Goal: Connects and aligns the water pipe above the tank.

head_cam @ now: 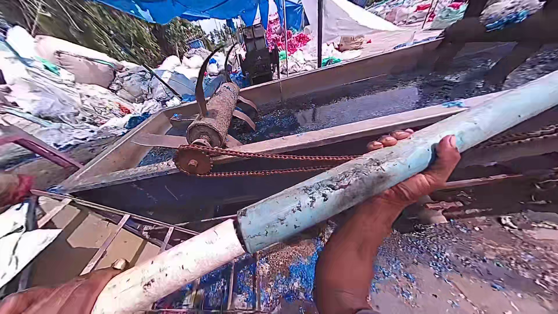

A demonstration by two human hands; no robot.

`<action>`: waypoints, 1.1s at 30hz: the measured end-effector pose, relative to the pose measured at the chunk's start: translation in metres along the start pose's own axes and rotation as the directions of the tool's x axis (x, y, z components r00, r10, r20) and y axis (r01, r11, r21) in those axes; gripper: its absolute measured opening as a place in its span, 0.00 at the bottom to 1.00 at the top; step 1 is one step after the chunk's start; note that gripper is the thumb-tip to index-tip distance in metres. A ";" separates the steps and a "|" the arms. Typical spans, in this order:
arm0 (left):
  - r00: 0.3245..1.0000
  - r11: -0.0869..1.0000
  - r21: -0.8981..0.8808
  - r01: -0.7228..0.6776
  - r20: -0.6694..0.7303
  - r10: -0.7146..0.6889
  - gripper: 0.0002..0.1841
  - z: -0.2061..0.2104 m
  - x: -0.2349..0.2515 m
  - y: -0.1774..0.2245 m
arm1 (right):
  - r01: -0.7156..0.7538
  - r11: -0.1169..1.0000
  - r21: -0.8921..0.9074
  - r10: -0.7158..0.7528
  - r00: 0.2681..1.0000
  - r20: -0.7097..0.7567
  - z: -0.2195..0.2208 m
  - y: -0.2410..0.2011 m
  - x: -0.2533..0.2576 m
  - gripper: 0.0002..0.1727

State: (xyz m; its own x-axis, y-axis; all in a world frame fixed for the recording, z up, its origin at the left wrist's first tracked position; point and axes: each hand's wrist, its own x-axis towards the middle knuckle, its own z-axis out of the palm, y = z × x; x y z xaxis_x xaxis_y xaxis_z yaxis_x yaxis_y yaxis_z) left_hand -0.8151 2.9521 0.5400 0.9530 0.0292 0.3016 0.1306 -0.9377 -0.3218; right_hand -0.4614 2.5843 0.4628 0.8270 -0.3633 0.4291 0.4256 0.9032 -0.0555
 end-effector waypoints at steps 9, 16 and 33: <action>0.978 0.990 0.106 -0.090 -0.180 0.108 0.29 0.083 0.059 -0.025 | -0.069 0.986 -0.151 0.073 0.997 0.016 -0.043 0.001 0.092 0.28; 0.987 0.990 0.079 0.118 -0.119 -0.108 0.27 0.103 0.156 -0.116 | -0.233 0.938 -0.257 0.222 0.973 -0.069 -0.048 0.016 0.102 0.32; 0.962 0.976 0.045 0.212 -0.185 -0.200 0.37 0.290 0.247 -0.292 | 0.056 0.774 -0.631 -0.007 0.997 0.080 0.066 0.061 -0.025 0.19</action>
State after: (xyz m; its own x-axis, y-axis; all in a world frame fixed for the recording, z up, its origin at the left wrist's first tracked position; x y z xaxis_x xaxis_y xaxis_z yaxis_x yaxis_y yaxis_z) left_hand -0.5390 3.3331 0.4483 0.8400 0.1520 0.5208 0.3420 -0.8936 -0.2907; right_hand -0.4807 2.6636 0.5084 0.7917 -0.3503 0.5004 0.6077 0.5344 -0.5874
